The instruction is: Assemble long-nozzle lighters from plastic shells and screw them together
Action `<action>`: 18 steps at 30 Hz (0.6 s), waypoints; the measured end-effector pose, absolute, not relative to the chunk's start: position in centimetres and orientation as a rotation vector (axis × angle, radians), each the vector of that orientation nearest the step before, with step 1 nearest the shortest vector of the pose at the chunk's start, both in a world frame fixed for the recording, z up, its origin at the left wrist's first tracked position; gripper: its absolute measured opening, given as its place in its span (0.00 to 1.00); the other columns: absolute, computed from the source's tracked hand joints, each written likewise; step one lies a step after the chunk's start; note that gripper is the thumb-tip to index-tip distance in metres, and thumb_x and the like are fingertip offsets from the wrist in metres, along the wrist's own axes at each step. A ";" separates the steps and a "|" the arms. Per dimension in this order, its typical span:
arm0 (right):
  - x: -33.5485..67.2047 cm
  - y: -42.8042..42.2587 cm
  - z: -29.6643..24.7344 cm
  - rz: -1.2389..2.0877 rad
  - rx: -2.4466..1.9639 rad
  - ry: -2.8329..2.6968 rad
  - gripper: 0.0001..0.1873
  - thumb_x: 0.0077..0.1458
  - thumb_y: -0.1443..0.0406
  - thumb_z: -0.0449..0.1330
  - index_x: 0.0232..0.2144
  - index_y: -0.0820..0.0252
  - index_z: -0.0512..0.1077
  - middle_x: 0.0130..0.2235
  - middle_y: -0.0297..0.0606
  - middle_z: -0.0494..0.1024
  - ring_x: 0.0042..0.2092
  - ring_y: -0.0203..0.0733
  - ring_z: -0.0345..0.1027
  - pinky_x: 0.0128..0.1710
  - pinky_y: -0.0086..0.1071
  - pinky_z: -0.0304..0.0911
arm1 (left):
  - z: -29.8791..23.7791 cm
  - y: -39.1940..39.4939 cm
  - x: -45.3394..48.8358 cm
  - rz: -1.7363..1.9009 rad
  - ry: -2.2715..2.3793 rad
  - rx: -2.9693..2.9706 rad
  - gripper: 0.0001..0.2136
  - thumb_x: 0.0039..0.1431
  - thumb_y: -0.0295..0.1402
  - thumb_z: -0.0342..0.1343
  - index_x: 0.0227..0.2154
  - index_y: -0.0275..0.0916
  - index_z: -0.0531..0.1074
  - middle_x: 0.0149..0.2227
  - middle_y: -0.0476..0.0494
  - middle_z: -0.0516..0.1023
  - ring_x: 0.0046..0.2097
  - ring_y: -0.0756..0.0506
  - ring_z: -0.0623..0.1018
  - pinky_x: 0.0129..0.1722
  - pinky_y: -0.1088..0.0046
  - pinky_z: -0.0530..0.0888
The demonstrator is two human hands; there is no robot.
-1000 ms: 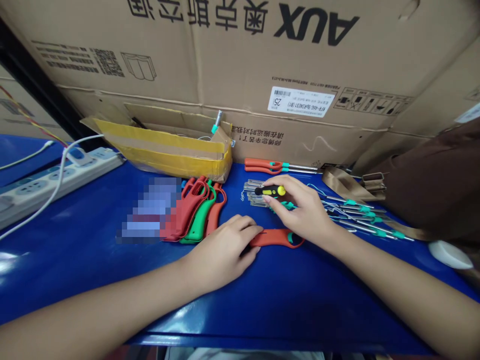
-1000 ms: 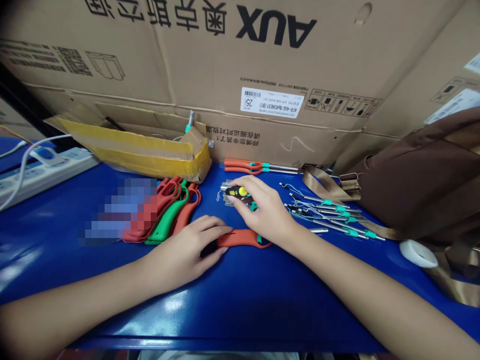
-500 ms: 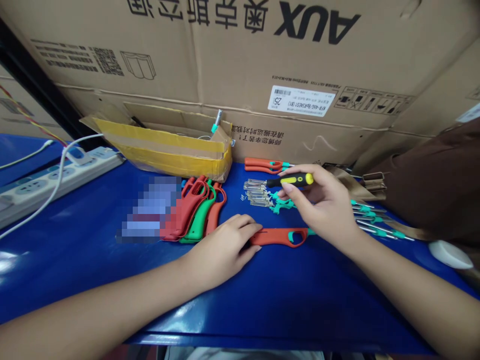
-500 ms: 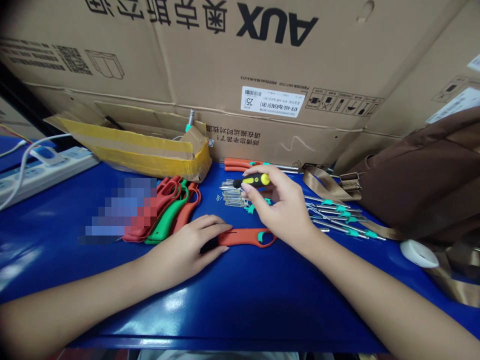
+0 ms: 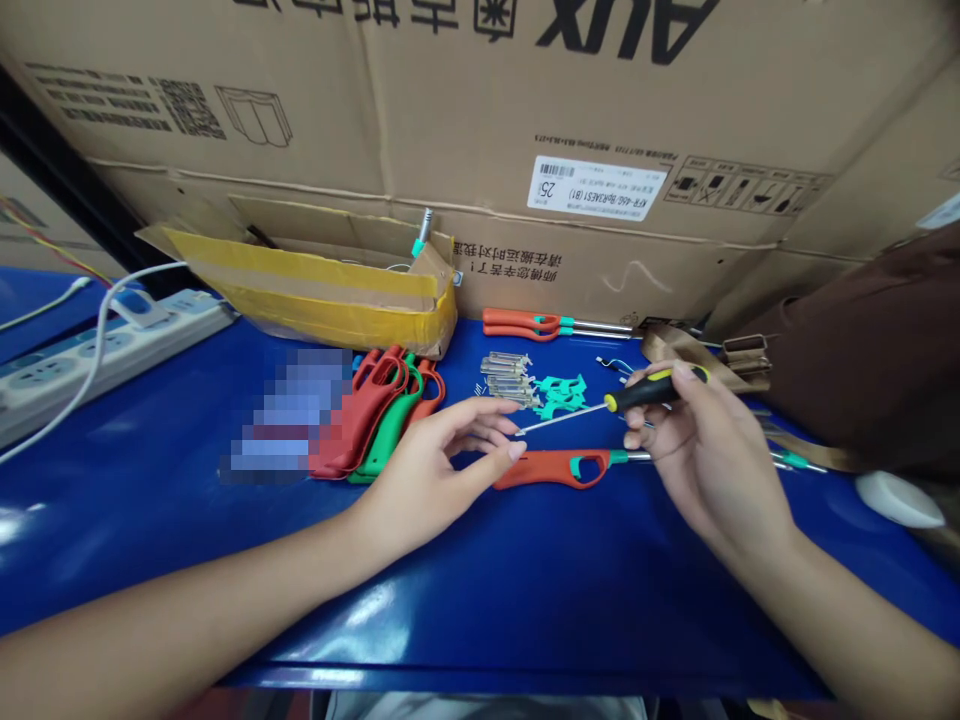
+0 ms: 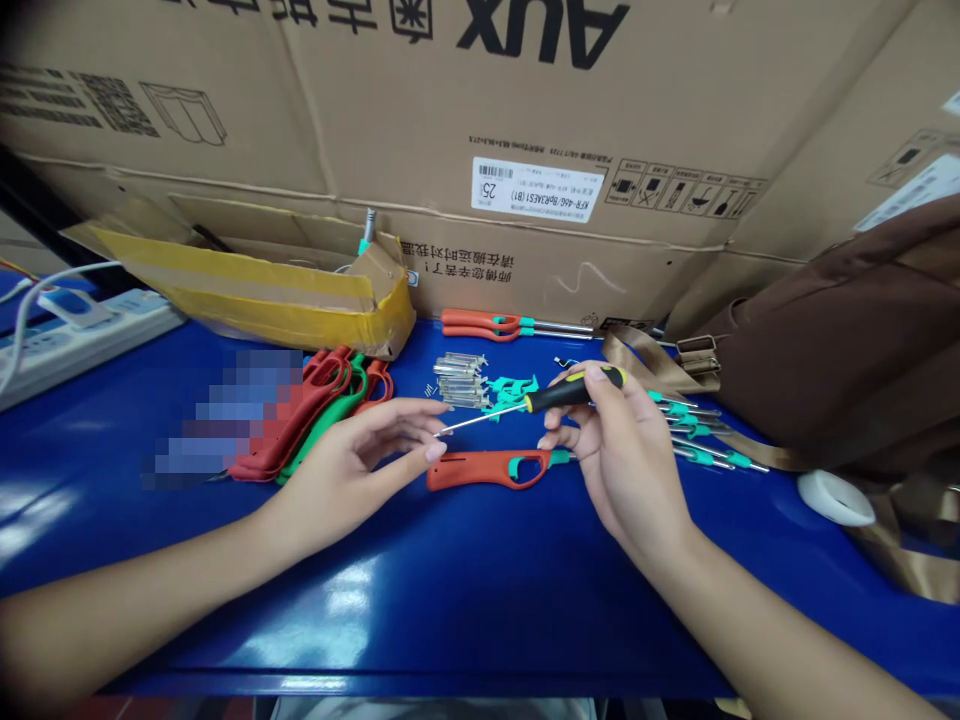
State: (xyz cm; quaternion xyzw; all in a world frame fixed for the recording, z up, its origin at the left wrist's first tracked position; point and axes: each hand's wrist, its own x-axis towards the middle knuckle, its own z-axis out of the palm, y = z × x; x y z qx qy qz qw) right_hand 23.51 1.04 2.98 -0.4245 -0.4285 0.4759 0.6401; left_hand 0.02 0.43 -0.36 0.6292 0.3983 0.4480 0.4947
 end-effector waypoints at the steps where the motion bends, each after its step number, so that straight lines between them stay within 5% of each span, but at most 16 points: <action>1: 23.5 1.0 2.7 1.105 -0.972 -0.965 0.09 0.56 0.57 0.68 0.32 0.55 0.76 0.33 0.33 0.76 0.26 0.34 0.69 0.19 0.25 0.70 | -0.2 0.4 0.0 1.094 0.957 1.559 0.15 0.60 0.33 0.65 0.49 0.36 0.77 0.41 0.44 0.82 0.42 0.49 0.81 0.46 0.74 0.80; 10: 23.9 1.2 1.4 1.174 -1.007 -0.990 0.10 0.60 0.57 0.65 0.32 0.56 0.75 0.29 0.31 0.74 0.26 0.33 0.69 0.23 0.26 0.72 | 0.5 0.5 -0.4 1.040 0.969 1.922 0.04 0.63 0.29 0.63 0.34 0.37 0.82 0.35 0.45 0.85 0.37 0.49 0.82 0.39 0.76 0.77; 18: 23.9 1.3 0.9 1.219 -1.011 -0.955 0.10 0.60 0.57 0.65 0.32 0.57 0.74 0.29 0.31 0.75 0.26 0.33 0.70 0.24 0.26 0.72 | 0.6 0.4 -0.3 1.036 0.998 1.980 0.04 0.61 0.29 0.64 0.38 0.37 0.82 0.37 0.44 0.86 0.37 0.48 0.83 0.39 0.75 0.79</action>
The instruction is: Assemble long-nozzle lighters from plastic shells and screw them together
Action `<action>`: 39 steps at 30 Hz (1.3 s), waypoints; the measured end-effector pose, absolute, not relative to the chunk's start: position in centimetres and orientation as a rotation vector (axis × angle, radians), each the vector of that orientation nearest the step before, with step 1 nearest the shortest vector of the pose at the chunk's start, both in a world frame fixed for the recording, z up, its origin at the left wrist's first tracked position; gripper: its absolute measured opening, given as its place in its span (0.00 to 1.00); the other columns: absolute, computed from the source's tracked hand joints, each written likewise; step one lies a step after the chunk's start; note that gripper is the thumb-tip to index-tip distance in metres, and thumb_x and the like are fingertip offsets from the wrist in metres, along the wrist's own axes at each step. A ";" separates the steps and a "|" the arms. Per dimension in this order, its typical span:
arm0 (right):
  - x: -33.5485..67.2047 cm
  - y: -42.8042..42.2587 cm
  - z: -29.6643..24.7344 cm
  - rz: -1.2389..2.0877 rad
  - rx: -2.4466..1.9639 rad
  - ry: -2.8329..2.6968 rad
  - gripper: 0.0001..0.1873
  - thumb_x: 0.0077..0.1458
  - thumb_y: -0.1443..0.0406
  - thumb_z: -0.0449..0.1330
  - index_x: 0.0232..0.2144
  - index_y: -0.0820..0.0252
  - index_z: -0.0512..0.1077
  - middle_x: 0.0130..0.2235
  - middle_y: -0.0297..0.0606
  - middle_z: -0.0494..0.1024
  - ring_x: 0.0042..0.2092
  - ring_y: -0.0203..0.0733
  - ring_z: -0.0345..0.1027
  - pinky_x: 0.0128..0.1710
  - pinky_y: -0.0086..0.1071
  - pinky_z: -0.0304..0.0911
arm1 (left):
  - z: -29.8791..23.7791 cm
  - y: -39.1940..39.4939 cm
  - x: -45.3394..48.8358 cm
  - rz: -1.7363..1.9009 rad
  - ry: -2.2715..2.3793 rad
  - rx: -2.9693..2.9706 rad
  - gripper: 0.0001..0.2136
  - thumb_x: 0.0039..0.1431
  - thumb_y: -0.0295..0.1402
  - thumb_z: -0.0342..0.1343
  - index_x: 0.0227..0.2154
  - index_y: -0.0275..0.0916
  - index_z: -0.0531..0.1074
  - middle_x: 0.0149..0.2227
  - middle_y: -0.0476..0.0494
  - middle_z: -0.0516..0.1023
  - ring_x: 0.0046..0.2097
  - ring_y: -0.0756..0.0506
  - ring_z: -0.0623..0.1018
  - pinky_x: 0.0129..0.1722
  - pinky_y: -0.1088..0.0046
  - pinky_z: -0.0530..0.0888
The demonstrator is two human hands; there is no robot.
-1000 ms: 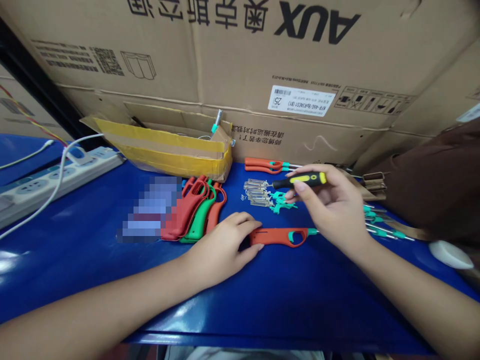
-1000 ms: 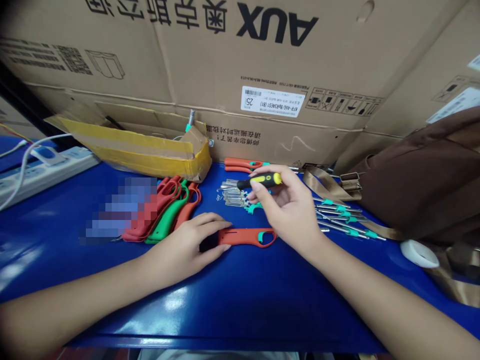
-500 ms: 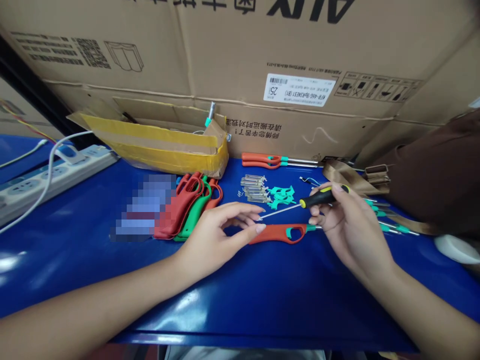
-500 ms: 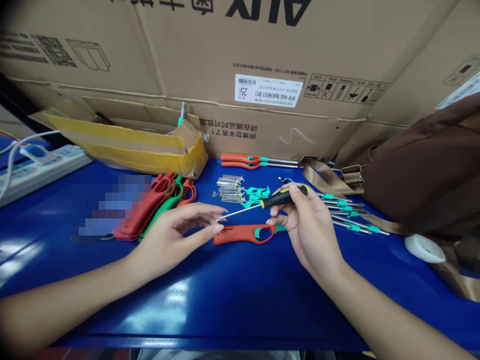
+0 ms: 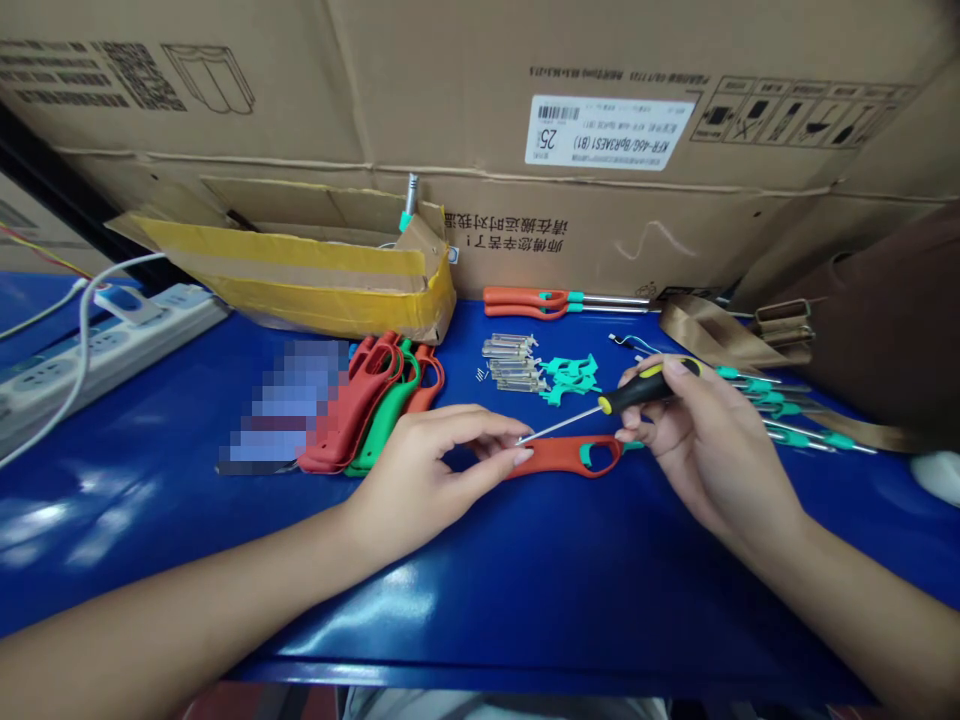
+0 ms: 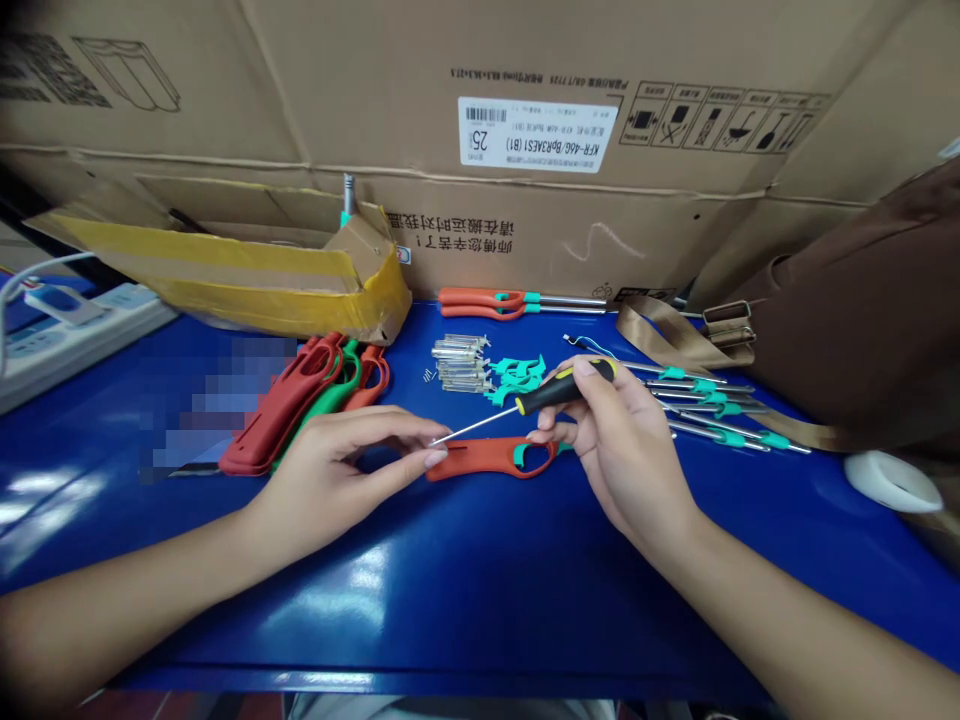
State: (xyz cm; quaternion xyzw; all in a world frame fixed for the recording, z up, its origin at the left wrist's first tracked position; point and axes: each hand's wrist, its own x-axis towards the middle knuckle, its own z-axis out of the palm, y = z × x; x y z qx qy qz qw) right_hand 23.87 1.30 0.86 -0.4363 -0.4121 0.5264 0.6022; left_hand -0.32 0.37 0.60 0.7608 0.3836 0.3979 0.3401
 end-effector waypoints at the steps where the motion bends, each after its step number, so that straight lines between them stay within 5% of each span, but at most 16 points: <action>1: 23.9 1.3 0.8 1.226 -1.010 -0.948 0.10 0.60 0.57 0.65 0.32 0.57 0.74 0.28 0.31 0.75 0.25 0.33 0.70 0.23 0.26 0.72 | 0.6 0.3 -0.3 1.035 1.014 1.978 0.04 0.62 0.29 0.64 0.38 0.37 0.82 0.38 0.44 0.86 0.38 0.47 0.84 0.39 0.75 0.79; 13: 23.8 1.6 0.7 1.216 -1.056 -0.961 0.10 0.59 0.57 0.66 0.33 0.56 0.73 0.29 0.31 0.75 0.26 0.34 0.70 0.24 0.26 0.72 | 0.9 0.3 -0.3 1.058 1.024 1.944 0.04 0.62 0.29 0.63 0.36 0.39 0.83 0.37 0.45 0.86 0.37 0.47 0.83 0.39 0.74 0.79; 21: 23.9 1.5 0.7 1.155 -1.027 -0.989 0.10 0.57 0.56 0.67 0.33 0.55 0.73 0.30 0.30 0.78 0.27 0.34 0.74 0.26 0.27 0.76 | 0.6 0.5 -0.1 1.017 0.988 1.069 0.09 0.57 0.36 0.69 0.36 0.35 0.82 0.34 0.42 0.85 0.33 0.48 0.83 0.36 0.74 0.82; 29: 23.8 1.1 0.4 1.129 -1.008 -1.022 0.10 0.58 0.56 0.68 0.37 0.54 0.75 0.34 0.31 0.82 0.32 0.36 0.80 0.31 0.27 0.79 | 0.7 0.9 0.4 1.020 0.938 0.530 0.02 0.64 0.26 0.63 0.37 0.36 0.80 0.41 0.43 0.85 0.41 0.50 0.84 0.47 0.77 0.82; 39: 23.4 1.0 0.2 1.114 -1.025 -1.046 0.12 0.57 0.55 0.69 0.38 0.53 0.74 0.34 0.31 0.84 0.33 0.38 0.82 0.33 0.29 0.80 | 0.9 1.1 0.6 1.026 0.898 0.327 0.09 0.68 0.23 0.56 0.35 0.37 0.80 0.40 0.45 0.85 0.38 0.54 0.84 0.43 0.84 0.82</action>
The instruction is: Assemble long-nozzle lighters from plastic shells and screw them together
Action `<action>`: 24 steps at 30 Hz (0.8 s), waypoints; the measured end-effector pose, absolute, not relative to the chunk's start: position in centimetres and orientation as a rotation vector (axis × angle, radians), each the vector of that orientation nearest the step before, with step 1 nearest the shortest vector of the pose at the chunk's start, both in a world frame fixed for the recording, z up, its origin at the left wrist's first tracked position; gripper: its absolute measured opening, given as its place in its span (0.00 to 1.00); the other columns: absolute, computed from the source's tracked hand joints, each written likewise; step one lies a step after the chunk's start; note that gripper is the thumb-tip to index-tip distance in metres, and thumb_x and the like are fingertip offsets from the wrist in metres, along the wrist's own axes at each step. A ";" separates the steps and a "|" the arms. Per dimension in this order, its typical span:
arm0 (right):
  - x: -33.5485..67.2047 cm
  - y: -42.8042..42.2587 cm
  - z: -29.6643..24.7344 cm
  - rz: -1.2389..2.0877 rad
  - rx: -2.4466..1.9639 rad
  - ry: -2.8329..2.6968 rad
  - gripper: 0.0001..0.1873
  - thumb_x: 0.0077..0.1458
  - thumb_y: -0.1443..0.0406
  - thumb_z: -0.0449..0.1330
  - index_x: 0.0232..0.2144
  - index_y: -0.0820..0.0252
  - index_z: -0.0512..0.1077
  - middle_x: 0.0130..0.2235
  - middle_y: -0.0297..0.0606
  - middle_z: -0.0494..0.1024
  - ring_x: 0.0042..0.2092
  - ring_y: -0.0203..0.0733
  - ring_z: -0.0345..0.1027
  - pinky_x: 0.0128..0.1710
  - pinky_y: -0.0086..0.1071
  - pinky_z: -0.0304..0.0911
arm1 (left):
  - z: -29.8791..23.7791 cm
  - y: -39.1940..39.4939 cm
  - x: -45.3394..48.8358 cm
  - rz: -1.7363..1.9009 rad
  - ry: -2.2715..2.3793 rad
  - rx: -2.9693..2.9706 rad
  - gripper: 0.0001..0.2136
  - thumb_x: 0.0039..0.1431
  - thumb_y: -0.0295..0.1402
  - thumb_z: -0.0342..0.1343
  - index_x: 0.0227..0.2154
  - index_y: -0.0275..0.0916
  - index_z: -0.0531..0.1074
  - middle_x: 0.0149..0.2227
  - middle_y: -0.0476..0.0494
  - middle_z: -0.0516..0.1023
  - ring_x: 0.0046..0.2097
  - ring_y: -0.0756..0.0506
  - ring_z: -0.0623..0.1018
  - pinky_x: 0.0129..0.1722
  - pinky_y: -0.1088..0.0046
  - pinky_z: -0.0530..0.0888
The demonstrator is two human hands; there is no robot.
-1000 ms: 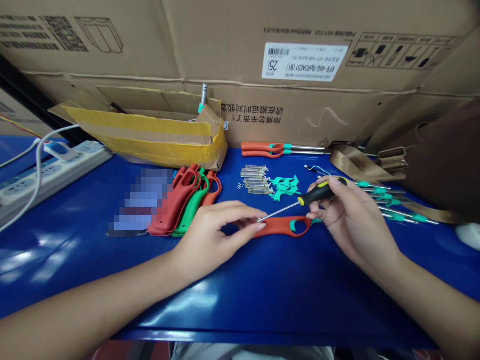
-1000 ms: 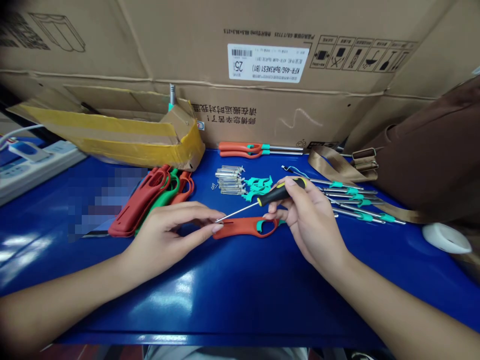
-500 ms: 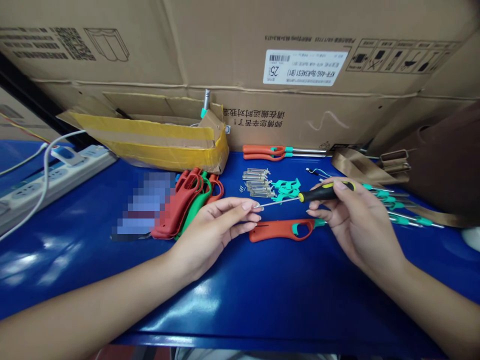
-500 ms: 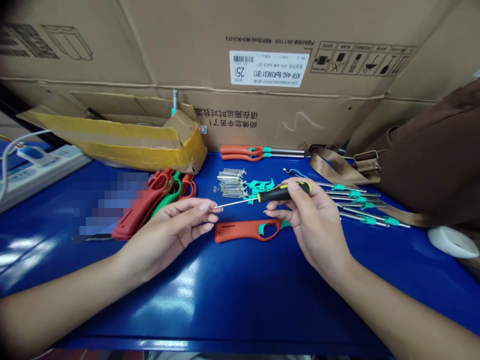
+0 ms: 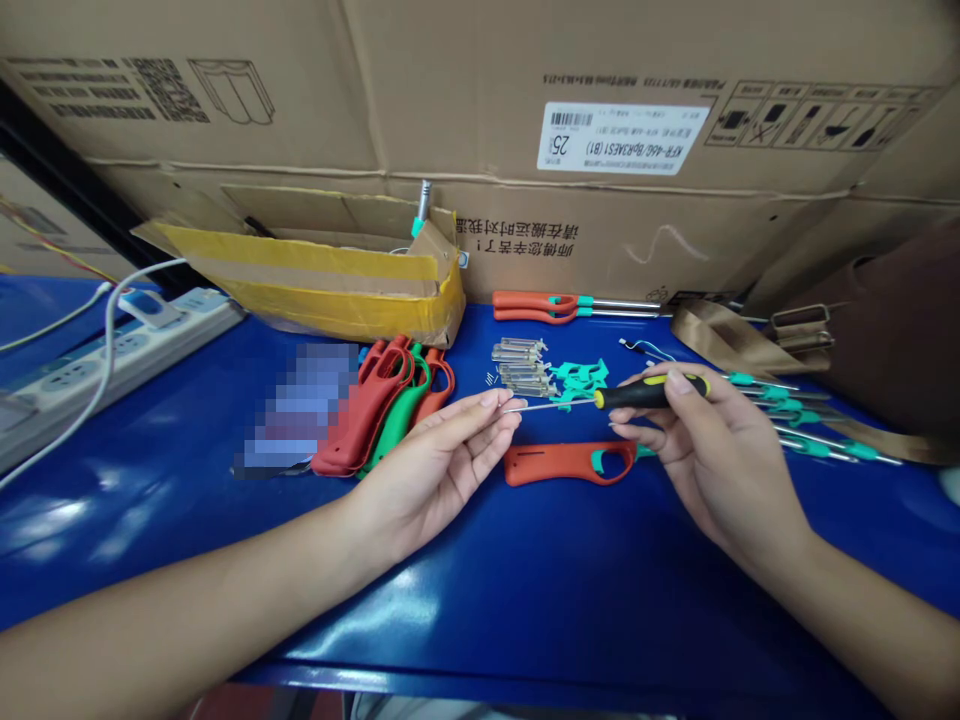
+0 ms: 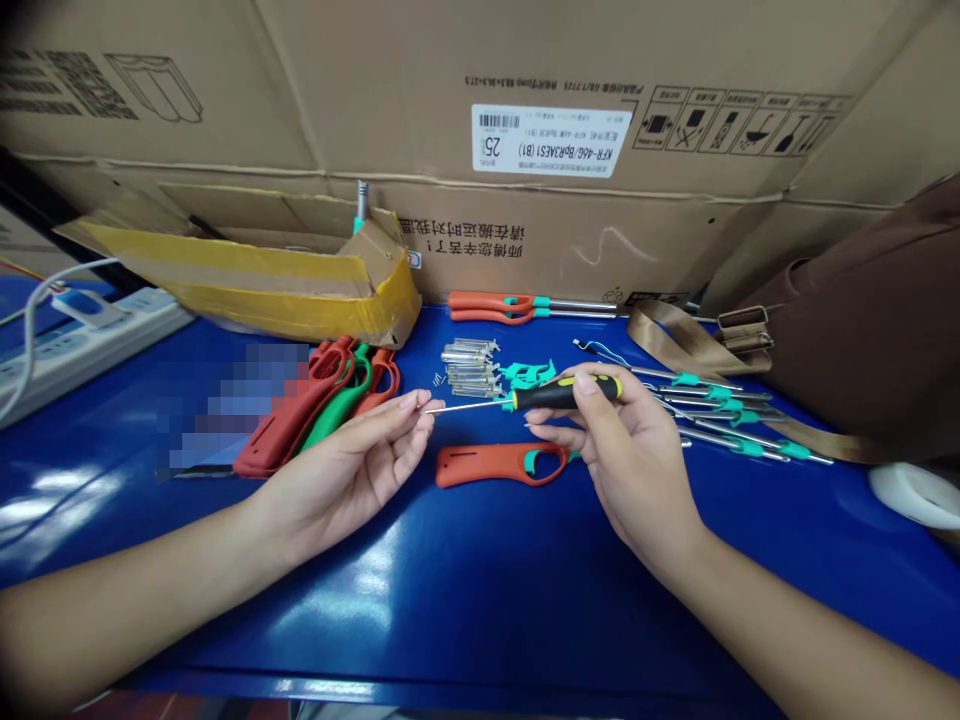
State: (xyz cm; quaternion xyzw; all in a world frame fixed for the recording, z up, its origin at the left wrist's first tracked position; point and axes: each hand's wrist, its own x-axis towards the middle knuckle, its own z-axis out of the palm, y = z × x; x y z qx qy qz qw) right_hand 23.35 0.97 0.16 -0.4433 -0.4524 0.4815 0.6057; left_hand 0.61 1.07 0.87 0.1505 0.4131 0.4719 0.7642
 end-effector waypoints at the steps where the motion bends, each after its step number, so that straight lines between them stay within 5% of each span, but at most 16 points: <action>1: 23.3 1.0 0.1 1.107 -1.031 -1.048 0.12 0.58 0.55 0.68 0.38 0.53 0.74 0.35 0.31 0.84 0.34 0.38 0.82 0.34 0.29 0.80 | 0.8 1.1 0.6 1.031 0.884 0.316 0.09 0.69 0.23 0.56 0.35 0.36 0.80 0.40 0.45 0.85 0.38 0.54 0.84 0.42 0.85 0.82; 24: 23.3 0.7 -0.1 1.157 -0.965 -1.037 0.08 0.59 0.59 0.68 0.38 0.54 0.75 0.36 0.31 0.84 0.35 0.38 0.83 0.35 0.27 0.80 | 1.2 0.8 0.8 1.062 0.828 0.250 0.06 0.68 0.24 0.57 0.36 0.34 0.78 0.32 0.45 0.83 0.32 0.53 0.83 0.34 0.85 0.81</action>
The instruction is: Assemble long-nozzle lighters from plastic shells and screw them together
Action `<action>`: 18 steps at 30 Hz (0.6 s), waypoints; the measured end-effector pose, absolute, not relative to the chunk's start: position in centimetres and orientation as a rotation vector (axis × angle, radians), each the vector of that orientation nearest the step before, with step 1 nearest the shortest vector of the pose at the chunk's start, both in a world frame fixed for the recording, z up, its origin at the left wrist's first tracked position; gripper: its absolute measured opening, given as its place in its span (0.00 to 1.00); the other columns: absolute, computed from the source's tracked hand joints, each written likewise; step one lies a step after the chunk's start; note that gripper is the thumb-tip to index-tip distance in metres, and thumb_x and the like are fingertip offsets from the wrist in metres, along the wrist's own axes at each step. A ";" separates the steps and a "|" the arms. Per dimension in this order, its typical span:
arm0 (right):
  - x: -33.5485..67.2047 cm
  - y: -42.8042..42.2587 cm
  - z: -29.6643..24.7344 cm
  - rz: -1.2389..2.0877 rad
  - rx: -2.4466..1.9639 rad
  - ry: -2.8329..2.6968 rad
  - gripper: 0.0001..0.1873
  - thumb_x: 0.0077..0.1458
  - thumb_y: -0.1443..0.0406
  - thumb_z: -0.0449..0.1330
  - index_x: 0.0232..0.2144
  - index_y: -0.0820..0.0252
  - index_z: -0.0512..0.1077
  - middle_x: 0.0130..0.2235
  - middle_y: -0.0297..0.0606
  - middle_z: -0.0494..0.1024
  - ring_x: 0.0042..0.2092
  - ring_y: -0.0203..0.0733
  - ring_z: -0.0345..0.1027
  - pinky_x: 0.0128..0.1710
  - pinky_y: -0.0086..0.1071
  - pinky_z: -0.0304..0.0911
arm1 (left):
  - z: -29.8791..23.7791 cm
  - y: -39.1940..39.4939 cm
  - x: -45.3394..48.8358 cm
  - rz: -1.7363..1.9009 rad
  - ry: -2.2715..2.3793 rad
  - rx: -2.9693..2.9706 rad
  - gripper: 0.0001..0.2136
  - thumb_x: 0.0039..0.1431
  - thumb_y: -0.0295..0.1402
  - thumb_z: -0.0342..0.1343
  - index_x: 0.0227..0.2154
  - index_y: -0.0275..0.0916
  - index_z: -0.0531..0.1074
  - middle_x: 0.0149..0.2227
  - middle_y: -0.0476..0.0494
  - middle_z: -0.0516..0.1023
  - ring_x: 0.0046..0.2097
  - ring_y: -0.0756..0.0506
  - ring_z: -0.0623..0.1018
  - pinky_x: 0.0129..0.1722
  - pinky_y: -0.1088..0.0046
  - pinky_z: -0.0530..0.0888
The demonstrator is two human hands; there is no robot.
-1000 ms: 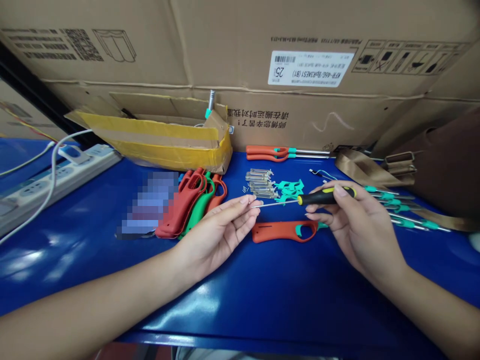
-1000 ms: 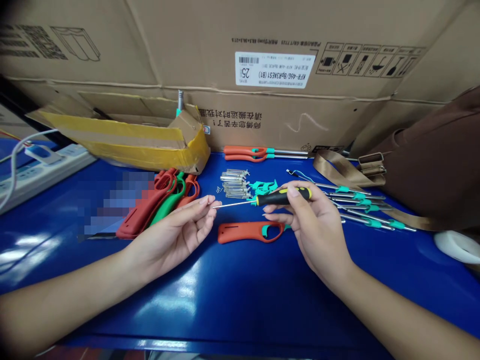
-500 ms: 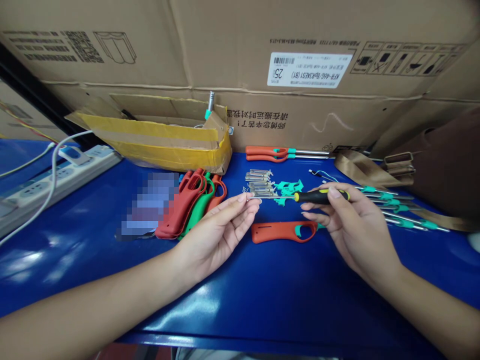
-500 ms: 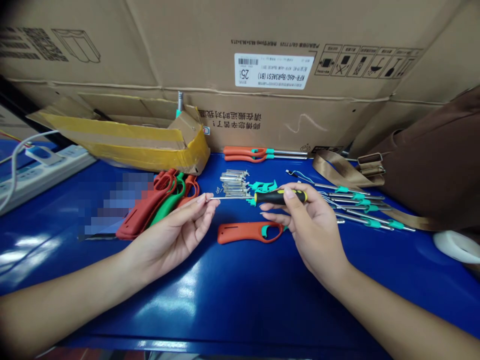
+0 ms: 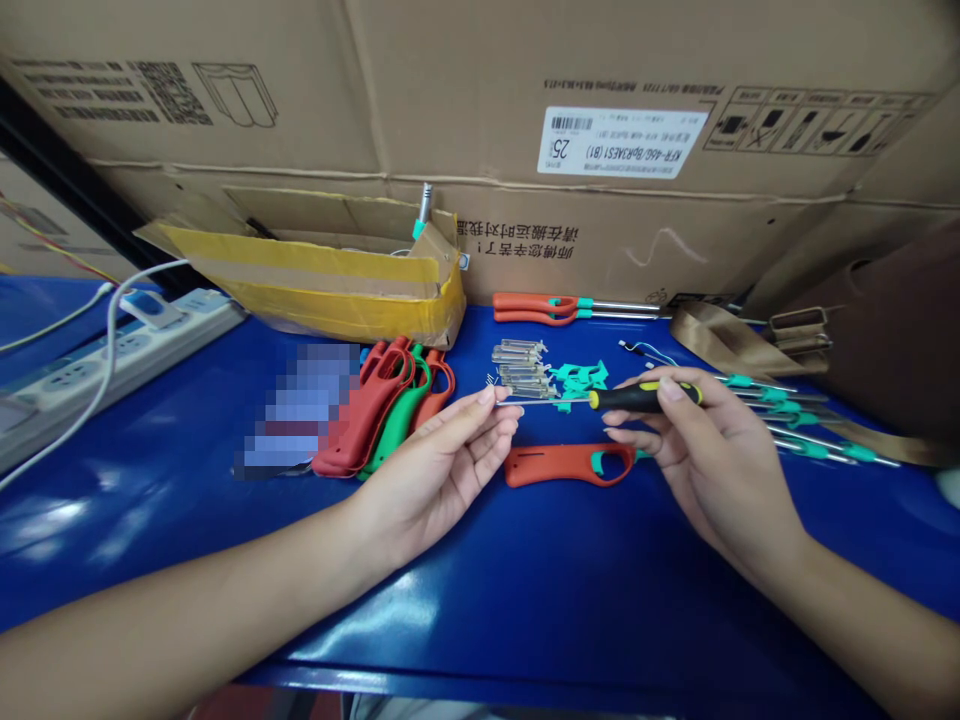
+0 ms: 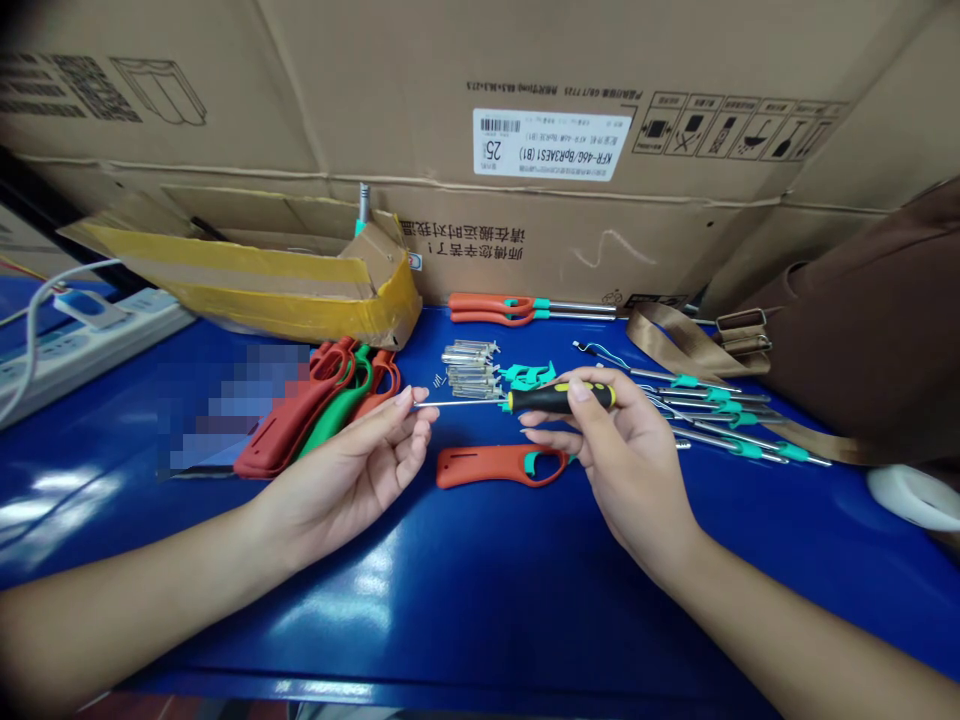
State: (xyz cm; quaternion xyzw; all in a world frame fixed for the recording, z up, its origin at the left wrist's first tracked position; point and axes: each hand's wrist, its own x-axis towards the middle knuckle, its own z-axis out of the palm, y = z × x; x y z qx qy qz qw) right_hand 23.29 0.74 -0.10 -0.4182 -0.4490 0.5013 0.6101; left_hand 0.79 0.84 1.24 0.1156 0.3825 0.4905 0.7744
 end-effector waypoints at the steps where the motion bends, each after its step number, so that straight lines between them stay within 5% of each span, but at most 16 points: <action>1: 23.3 0.8 -0.1 1.157 -0.964 -1.038 0.08 0.59 0.59 0.68 0.38 0.54 0.75 0.36 0.31 0.84 0.35 0.38 0.83 0.35 0.28 0.80 | 1.2 0.8 0.8 1.063 0.819 0.242 0.07 0.68 0.24 0.57 0.36 0.34 0.78 0.32 0.45 0.83 0.32 0.53 0.83 0.34 0.85 0.81; 18: 23.4 1.1 -0.4 1.118 -0.977 -1.044 0.11 0.59 0.57 0.69 0.40 0.54 0.75 0.36 0.32 0.85 0.37 0.38 0.83 0.36 0.26 0.80 | 1.2 0.8 0.7 1.077 0.806 0.231 0.10 0.69 0.21 0.53 0.37 0.34 0.80 0.34 0.44 0.84 0.32 0.54 0.83 0.35 0.85 0.81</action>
